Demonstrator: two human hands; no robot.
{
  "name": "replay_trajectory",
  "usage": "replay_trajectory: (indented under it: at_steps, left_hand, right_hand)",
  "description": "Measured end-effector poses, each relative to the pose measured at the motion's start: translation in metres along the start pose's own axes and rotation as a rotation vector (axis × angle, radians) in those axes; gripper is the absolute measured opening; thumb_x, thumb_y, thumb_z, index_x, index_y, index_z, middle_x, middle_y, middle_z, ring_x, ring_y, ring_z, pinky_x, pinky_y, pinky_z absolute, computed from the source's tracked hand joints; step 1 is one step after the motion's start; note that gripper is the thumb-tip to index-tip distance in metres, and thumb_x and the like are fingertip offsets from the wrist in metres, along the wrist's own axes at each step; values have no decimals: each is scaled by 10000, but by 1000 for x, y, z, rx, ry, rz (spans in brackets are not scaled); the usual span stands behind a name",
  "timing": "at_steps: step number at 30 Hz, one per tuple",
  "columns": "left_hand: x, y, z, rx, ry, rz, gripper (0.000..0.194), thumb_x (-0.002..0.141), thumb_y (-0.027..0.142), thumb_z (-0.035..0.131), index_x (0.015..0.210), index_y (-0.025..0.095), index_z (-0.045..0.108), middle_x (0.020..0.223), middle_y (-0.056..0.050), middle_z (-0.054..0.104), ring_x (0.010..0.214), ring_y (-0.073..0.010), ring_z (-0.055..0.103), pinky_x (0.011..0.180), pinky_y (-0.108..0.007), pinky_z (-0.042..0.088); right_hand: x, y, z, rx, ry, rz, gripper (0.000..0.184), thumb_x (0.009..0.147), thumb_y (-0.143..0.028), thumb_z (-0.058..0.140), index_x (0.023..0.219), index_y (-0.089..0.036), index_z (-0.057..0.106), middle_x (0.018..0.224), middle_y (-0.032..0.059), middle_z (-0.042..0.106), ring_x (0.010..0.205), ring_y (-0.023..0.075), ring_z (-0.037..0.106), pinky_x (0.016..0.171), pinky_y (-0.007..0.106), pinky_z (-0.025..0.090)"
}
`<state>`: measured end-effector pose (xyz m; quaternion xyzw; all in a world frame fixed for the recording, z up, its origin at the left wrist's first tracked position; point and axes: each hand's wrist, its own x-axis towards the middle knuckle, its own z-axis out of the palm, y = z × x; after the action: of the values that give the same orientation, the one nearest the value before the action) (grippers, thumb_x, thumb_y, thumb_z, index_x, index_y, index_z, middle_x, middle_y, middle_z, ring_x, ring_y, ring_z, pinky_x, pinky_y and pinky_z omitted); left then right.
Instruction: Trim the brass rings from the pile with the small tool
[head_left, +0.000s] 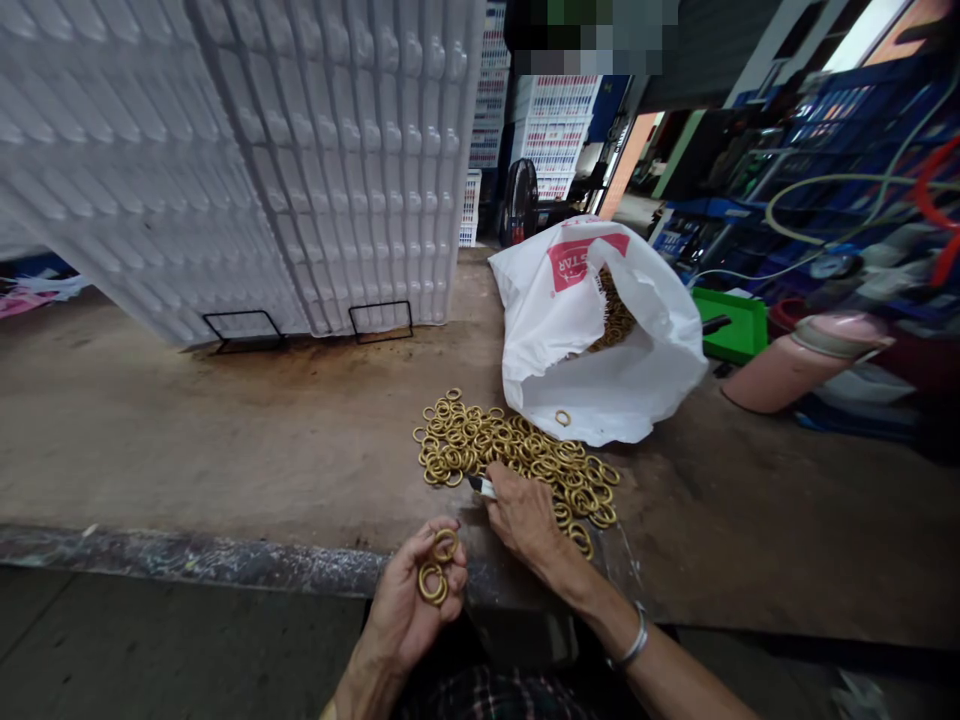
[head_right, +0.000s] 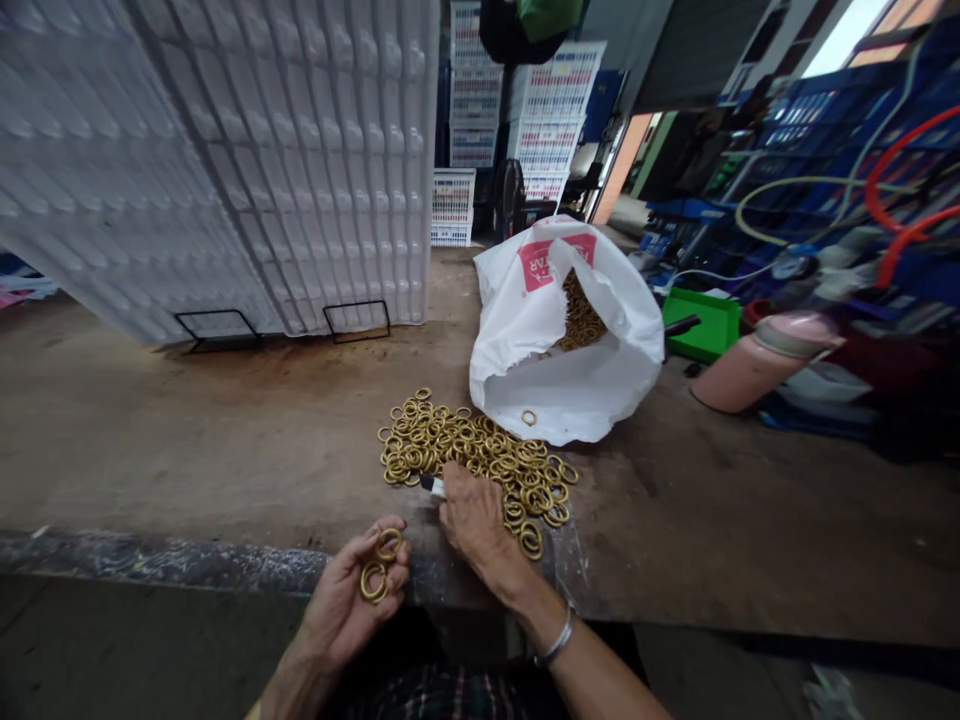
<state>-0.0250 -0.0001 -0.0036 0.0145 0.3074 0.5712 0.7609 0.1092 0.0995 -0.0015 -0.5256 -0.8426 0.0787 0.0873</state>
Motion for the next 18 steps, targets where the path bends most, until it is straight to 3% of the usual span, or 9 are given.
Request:
replay_trajectory:
  at_steps: [6,12,15,18]
  left_hand:
    - [1,0,4,48,52,69,247,733,343,620,660,129,522,731,-43,568,609,-118,527,391,-165,339]
    - [2,-1,10,352,149,246,281,707,373,664,774,151,506,645,18,525,506,-71,450,361,-146,330]
    - [4,-4,7,476,185,269,335,726,438,626,877,168,498,550,62,460,431,-52,365,339,-135,293]
    - [5,-7,2,634,176,244,304,759,442,576,842,159,503,505,78,411,396,-40,311,335,-133,271]
  right_hand:
    - [-20,-2,0,216,83,-174,240,661,-49,436,837,-187,524,742,10,640,669,135,577,582,239,284]
    - [-32,-11,4,339,157,-315,138,732,-101,426,799,-185,512,682,7,620,616,130,558,553,242,285]
    - [-36,-14,7,367,179,-348,113,773,-127,412,792,-181,510,655,10,605,598,127,549,543,238,287]
    - [-37,-15,9,355,201,-341,108,801,-161,403,787,-183,508,637,9,597,574,128,542,526,240,281]
